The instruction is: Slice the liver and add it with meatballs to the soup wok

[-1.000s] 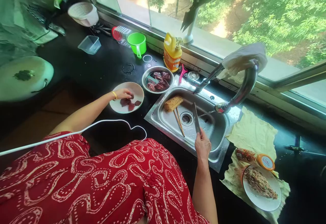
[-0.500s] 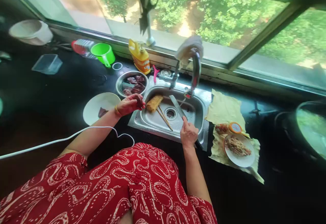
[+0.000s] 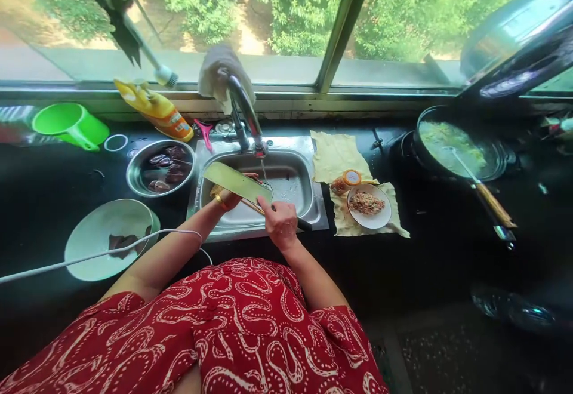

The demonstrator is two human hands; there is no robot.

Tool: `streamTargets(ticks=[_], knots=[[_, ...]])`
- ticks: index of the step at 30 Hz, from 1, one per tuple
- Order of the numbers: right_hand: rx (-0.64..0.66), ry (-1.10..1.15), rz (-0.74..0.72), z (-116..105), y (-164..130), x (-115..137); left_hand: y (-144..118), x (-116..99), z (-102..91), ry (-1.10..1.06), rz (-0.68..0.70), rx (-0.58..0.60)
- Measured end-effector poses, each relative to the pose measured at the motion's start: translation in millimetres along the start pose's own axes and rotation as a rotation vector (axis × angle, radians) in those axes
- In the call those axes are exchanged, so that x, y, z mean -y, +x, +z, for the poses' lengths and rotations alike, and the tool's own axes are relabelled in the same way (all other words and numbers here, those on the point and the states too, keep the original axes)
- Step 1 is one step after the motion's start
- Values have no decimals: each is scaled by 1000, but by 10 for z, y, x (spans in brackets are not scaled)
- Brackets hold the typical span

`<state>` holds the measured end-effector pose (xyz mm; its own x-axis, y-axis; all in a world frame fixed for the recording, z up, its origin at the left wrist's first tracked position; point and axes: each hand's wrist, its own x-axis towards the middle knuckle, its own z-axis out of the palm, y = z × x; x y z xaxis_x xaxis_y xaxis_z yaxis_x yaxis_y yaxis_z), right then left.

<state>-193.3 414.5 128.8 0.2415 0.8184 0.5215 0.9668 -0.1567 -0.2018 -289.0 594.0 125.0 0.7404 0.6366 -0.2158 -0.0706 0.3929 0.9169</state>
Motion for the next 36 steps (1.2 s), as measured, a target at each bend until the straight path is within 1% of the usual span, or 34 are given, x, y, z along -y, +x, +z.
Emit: streamTargets(ticks=[3, 6, 9, 13, 16, 19, 21, 23, 27, 32, 36], knots=[[-20, -17, -8, 23, 28, -54, 20, -44, 60, 53, -3, 49], [4, -27, -9, 48, 54, -102, 66, -37, 66, 92, 0, 67], [54, -34, 16, 72, 87, -124, 140, 16, 31, 121, 28, 62], [163, -29, 85, 69, 163, -122, 246, 64, -41, 136, 70, 57], [239, -19, 124, 46, 244, -122, 304, 47, -72, 96, 85, 57], [293, -6, 148, 35, 339, -137, 338, 9, -72, 65, 59, 46], [312, -2, 183, 40, 406, -159, 347, -13, -63, 57, 13, 21], [319, -3, 248, 53, 468, -195, 347, -34, -54, 26, -50, -2], [341, 7, 387, 75, 539, -284, 329, -91, -46, -130, -131, -23], [404, -2, 478, 93, 512, -366, 329, -176, -9, -241, -111, 19], [454, -54, 527, 105, 460, -416, 397, -241, 95, -253, -79, 65]])
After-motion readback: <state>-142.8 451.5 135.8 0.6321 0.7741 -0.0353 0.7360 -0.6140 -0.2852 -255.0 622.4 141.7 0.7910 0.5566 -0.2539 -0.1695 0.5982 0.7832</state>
